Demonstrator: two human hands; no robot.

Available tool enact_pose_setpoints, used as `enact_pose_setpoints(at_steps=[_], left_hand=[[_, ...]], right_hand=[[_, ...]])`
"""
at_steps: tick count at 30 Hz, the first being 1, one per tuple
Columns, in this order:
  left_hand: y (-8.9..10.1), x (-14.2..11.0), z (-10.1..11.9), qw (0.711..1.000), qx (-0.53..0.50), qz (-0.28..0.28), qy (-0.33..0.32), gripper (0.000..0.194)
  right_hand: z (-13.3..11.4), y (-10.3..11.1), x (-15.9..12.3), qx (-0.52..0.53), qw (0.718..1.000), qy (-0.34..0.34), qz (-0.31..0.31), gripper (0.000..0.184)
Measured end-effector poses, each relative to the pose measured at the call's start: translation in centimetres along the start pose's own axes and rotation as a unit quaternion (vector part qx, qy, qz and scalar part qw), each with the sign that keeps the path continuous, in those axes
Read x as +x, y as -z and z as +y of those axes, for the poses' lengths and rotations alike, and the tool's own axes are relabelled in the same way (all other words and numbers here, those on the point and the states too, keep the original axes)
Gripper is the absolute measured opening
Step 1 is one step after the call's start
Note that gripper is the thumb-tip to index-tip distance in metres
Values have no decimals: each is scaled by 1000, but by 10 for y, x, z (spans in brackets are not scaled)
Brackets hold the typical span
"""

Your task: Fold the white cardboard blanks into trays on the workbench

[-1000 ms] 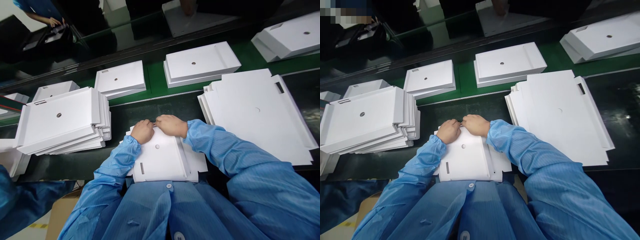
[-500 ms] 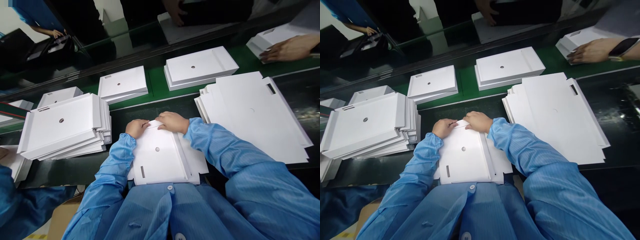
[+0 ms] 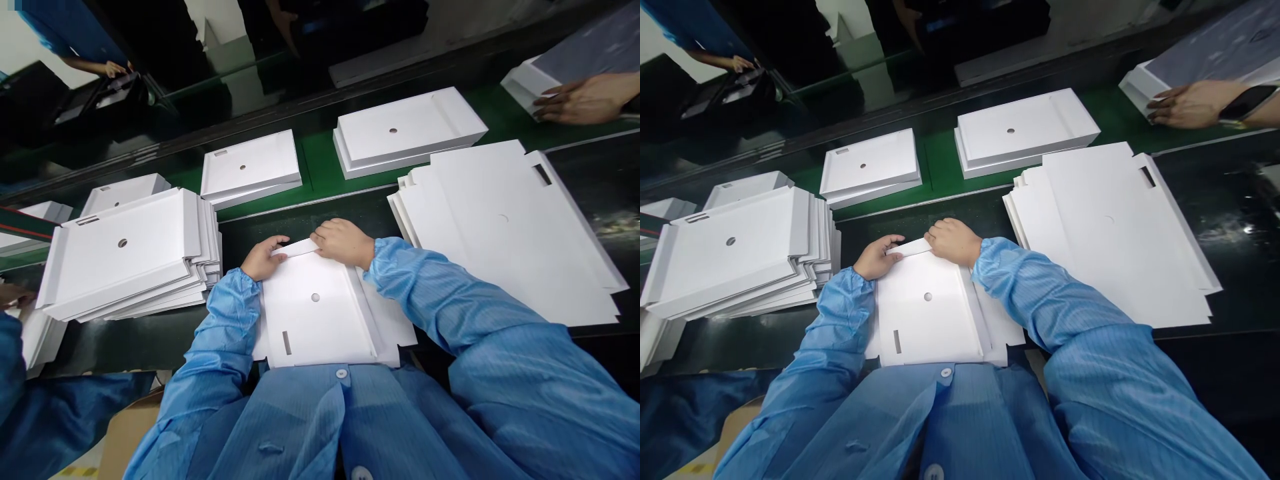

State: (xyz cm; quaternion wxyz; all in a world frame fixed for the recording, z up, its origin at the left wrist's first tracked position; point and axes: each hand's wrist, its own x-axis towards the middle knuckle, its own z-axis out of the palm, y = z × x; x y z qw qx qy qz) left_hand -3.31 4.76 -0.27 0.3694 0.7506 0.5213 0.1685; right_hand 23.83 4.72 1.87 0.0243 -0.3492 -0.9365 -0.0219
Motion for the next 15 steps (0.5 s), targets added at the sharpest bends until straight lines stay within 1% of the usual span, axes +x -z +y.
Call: enact_pose_setpoints(at_steps=[4, 7, 9, 11, 13, 15], left_hand=[[-3, 7, -5, 997, -64, -22, 47, 43], [-2, 12, -6, 996, -62, -37, 56, 36], [0, 13, -5, 998, -37, -37, 47, 31], [2, 12, -2, 999, 4, -24, 24, 28], [4, 9, 1, 998, 64, 0, -8, 30], [4, 4, 5, 989, 143, 11, -41, 37]], right_hand=[[-1, -1, 1, -4, 1000, 0, 1, 30], [-2, -2, 1, -5, 1000, 1, 3, 28], [-2, -3, 1, -6, 1000, 3, 6, 27], [-1, -4, 1, -5, 1000, 5, 6, 28], [-1, -6, 2, -2, 1000, 5, 1, 29], [0, -7, 2, 4, 1000, 7, -5, 30]])
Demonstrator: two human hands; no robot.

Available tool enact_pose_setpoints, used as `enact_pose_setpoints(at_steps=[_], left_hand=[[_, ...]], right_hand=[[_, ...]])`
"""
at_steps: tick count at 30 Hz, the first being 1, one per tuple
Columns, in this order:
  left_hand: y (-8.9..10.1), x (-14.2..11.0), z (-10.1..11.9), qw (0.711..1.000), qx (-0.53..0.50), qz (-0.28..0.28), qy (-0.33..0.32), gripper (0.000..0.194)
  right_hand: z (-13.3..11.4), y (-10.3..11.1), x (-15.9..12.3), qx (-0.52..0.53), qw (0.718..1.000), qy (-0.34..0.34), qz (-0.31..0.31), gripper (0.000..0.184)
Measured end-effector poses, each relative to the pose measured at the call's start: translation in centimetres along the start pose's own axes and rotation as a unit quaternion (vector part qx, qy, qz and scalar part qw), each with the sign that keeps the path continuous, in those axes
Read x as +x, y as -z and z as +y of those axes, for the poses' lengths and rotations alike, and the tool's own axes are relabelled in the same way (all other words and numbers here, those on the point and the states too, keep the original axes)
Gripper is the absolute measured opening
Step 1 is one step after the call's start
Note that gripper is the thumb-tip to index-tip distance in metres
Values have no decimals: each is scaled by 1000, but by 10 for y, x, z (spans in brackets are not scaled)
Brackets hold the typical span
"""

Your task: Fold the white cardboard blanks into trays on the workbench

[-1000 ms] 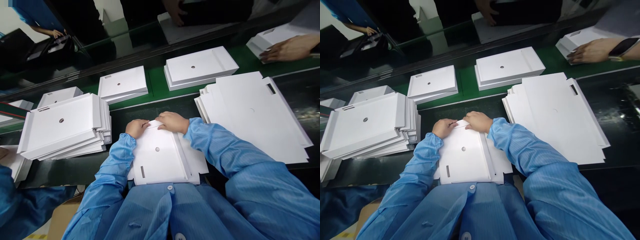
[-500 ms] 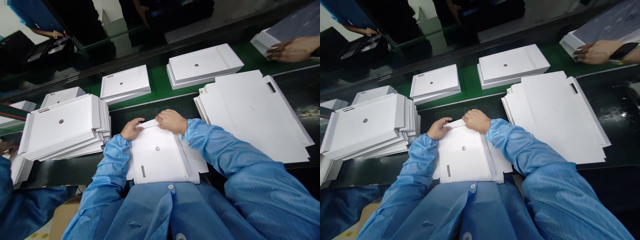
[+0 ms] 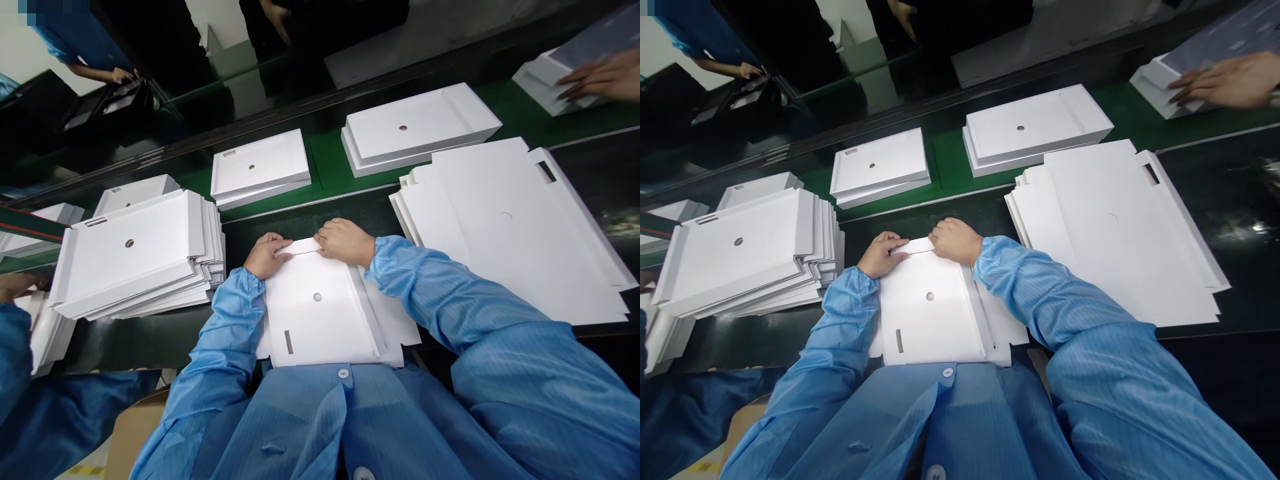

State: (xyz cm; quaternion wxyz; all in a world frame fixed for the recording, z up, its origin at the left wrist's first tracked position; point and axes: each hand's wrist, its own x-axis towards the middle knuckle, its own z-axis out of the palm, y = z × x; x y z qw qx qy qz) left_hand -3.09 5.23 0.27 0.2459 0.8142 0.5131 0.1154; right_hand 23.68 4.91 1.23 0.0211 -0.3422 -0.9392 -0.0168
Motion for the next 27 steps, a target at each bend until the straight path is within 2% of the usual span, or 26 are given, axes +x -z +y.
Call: enact_pose_setpoints(at_steps=[4, 9, 20, 27], left_hand=[[-3, -6, 10, 989, 141, -2, -41, 41], [-13, -6, 18, 972, 227, 3, -68, 41], [-16, -9, 29, 960, 271, -20, -72, 39], [-12, -8, 31, 962, 261, -9, -78, 40]], right_hand=[[1, -1, 0, 3, 1000, 3, -7, 31], [1, -3, 0, -11, 1000, 10, 2, 32], [4, 0, 2, 8, 999, 11, -31, 34], [7, 0, 3, 40, 998, 3, -39, 34]])
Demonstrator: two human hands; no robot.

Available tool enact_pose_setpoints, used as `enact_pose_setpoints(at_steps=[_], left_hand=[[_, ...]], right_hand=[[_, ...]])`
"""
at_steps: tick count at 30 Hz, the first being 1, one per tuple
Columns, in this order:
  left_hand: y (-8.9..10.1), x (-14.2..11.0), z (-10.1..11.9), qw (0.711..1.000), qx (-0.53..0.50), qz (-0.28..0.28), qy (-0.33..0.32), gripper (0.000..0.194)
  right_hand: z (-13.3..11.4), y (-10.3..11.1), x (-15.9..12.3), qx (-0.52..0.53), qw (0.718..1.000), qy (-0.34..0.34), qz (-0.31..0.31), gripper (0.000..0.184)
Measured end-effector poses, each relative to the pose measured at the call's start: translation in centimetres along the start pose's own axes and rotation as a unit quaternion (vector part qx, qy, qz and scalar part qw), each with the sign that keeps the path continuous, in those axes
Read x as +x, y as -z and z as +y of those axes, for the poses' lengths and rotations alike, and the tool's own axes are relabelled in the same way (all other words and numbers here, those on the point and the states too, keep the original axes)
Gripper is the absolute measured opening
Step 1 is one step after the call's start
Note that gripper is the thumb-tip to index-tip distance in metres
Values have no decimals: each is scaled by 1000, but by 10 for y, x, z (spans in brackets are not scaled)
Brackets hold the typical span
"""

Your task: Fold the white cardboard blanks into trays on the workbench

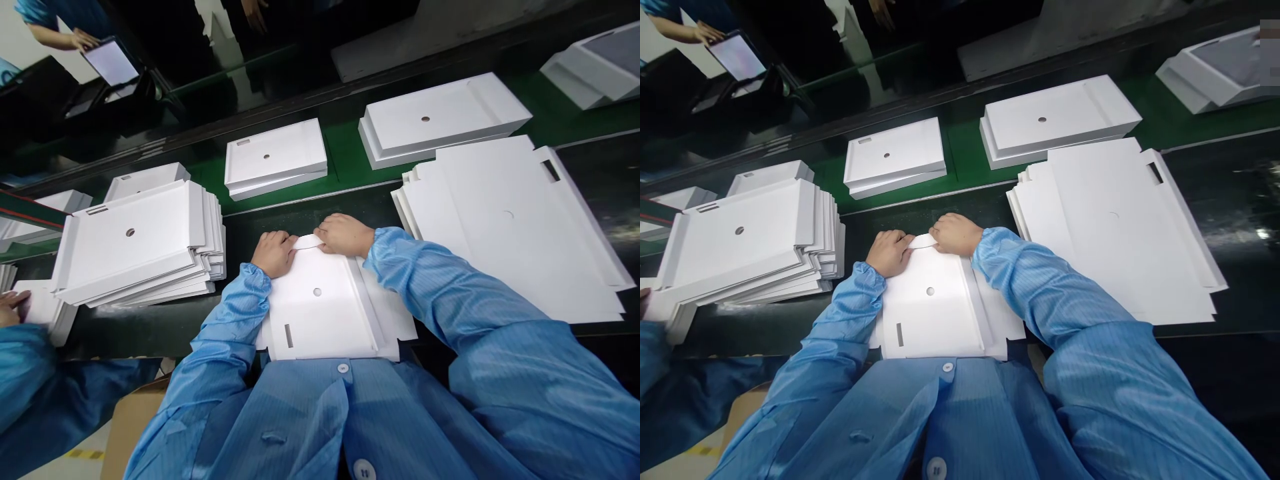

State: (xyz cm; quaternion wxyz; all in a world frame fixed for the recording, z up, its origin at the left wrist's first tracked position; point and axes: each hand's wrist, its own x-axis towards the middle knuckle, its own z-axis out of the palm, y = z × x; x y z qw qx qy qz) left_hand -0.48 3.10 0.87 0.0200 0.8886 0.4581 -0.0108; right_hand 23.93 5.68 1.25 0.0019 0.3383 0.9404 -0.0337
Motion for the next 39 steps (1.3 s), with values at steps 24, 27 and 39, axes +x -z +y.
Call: enact_pose_setpoints(at_steps=[24, 27, 39], left_hand=[[-3, 6, 0, 999, -38, 4, -12, 49], [-3, 7, 1, 998, -55, -3, -6, 46], [16, 27, -1, 969, -235, -50, 52, 38]], right_hand=[[5, -9, 12, 91, 996, 0, -6, 37], [6, -11, 12, 102, 995, -4, -7, 37], [-4, -5, 3, 63, 996, -6, 60, 36]])
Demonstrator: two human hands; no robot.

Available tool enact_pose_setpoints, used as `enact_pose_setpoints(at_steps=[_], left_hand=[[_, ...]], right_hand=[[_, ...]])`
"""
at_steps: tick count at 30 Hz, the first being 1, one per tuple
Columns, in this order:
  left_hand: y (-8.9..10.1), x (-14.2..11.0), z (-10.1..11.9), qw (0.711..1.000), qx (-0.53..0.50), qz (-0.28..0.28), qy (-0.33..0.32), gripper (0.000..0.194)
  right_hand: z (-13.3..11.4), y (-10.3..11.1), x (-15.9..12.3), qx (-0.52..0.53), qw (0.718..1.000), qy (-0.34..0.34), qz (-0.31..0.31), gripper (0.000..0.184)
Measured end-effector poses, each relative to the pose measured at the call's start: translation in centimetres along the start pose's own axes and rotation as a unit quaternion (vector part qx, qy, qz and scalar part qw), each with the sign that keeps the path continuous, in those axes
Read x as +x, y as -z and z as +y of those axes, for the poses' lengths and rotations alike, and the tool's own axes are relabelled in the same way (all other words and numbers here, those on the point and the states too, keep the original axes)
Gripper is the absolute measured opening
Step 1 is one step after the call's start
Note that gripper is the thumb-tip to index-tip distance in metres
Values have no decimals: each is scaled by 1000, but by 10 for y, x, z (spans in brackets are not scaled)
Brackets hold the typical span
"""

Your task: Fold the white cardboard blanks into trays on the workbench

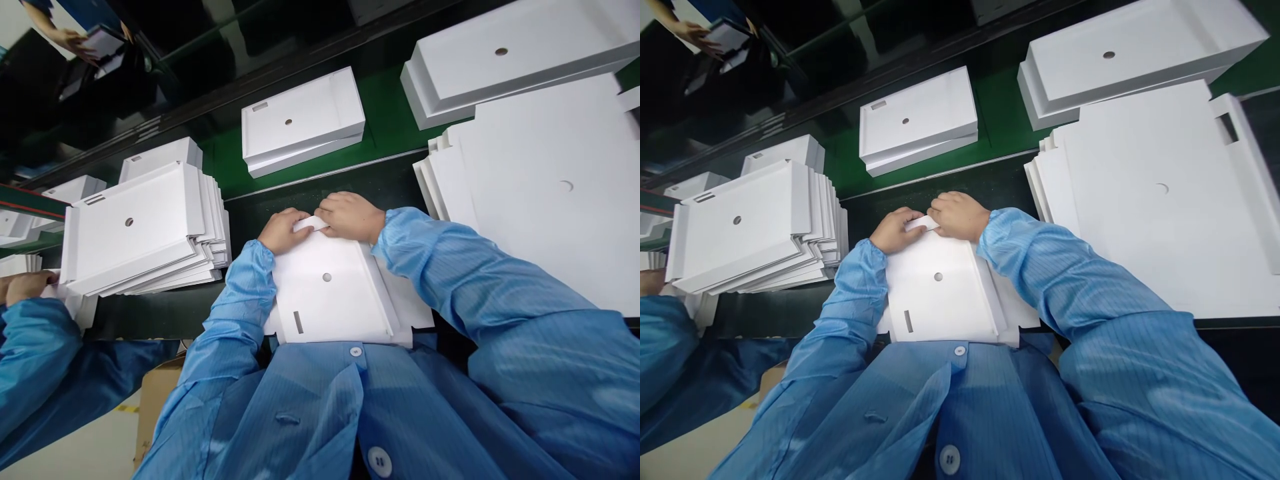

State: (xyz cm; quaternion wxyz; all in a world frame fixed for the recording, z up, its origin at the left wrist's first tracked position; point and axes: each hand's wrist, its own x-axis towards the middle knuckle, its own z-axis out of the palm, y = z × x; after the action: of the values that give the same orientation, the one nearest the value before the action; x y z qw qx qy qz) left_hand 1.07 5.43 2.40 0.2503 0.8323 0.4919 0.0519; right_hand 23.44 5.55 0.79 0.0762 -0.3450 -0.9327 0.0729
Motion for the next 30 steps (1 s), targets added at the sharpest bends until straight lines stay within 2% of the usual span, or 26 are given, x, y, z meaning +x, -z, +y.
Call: enact_pose_setpoints(at_steps=[3, 8, 13, 16, 19, 22, 24, 27, 30], left_hand=[[12, 11, 2, 994, -83, -61, 43, 35], [22, 22, 2, 979, -124, -148, 66, 40], [19, 22, 0, 972, -149, -174, 55, 39], [15, 24, 0, 976, -116, -173, 58, 39], [10, 21, -1, 988, -45, -144, 36, 39], [5, 8, -2, 998, 36, -51, -25, 41], [0, -4, -4, 994, 94, -8, -52, 46], [-7, -17, -8, 984, 158, 22, -75, 38], [-14, -20, -9, 972, 200, 62, -106, 34]], right_hand=[[-2, -2, 0, -37, 998, 28, 32, 33], [-2, -11, 0, -81, 991, 60, 93, 32], [-3, -18, -1, -79, 988, 67, 113, 33], [-3, -19, -1, -63, 989, 69, 111, 34], [-3, -17, 0, -56, 992, 63, 93, 36], [-1, -13, 2, -68, 994, 51, 64, 36], [-1, -9, 2, -82, 994, 49, 46, 34], [-2, -6, 3, -102, 993, 61, 27, 32], [-2, -6, 4, -110, 991, 74, 18, 32]])
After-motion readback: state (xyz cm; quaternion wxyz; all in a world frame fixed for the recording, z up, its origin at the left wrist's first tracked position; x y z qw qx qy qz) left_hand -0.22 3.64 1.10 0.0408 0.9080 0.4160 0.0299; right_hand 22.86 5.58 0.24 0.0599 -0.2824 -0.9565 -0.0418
